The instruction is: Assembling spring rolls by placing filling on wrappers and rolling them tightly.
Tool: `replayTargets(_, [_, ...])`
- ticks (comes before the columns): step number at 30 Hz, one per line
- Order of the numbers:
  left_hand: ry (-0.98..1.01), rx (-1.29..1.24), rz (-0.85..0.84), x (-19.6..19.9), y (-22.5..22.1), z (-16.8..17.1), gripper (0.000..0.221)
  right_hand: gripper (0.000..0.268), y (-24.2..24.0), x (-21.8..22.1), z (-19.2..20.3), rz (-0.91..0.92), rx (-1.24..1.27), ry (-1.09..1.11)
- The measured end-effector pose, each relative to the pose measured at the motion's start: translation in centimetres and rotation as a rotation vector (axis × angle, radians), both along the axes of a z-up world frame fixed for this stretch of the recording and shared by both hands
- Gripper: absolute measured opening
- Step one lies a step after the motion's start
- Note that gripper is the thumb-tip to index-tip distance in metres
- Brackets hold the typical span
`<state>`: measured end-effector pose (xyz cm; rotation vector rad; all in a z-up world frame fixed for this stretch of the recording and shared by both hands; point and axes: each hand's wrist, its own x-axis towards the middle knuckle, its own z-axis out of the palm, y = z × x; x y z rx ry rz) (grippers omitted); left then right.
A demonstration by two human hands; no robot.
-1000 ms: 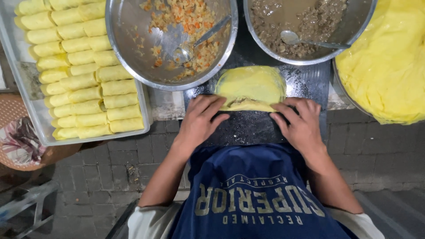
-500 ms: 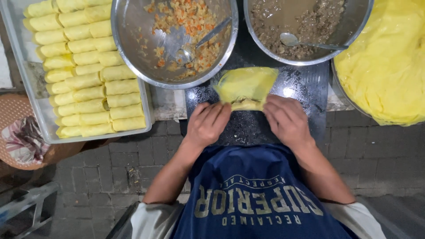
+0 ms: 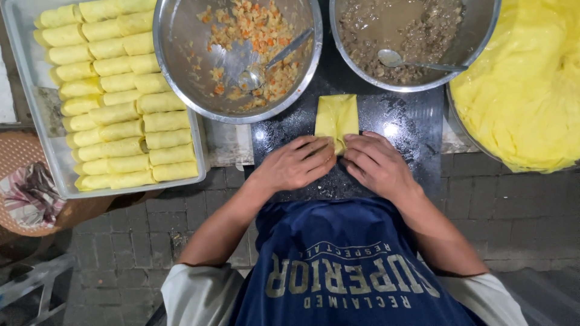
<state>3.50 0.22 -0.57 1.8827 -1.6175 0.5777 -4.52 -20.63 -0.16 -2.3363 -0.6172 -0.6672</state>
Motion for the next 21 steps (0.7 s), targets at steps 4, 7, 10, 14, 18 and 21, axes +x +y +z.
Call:
replayTargets(4, [0.076, 0.027, 0.047, 0.1, -0.1, -0.9, 0.018, 0.017, -0.5, 0.2, -0.9, 0.001, -0.030, 0.019])
replayTargets(7, [0.178, 0.062, 0.090, 0.4, -0.1, -1.6, 0.028, 0.025, -1.0, 0.7, -1.2, 0.015, -0.076, 0.071])
replayTargets(10, [0.246, 0.095, 0.093, 1.1, -0.3, -1.0, 0.038, 0.031, -1.7, 1.4, -1.7, 0.031, -0.136, 0.114])
replayTargets(14, [0.259, 0.182, 0.170, 2.1, -0.5, -0.4, 0.043, 0.038, -2.5, 3.2, -2.5, 0.028, -0.184, 0.128])
replayTargets(18, [0.094, 0.125, 0.422, 3.6, -1.7, -3.6, 0.043, 0.037, -2.6, 4.7, -2.3, -0.167, -0.207, 0.141])
replayTargets(21, [0.244, 0.077, 0.633, 3.6, -1.4, 3.8, 0.054, 0.046, -4.5, 3.8, -2.4, -0.275, -0.013, 0.261])
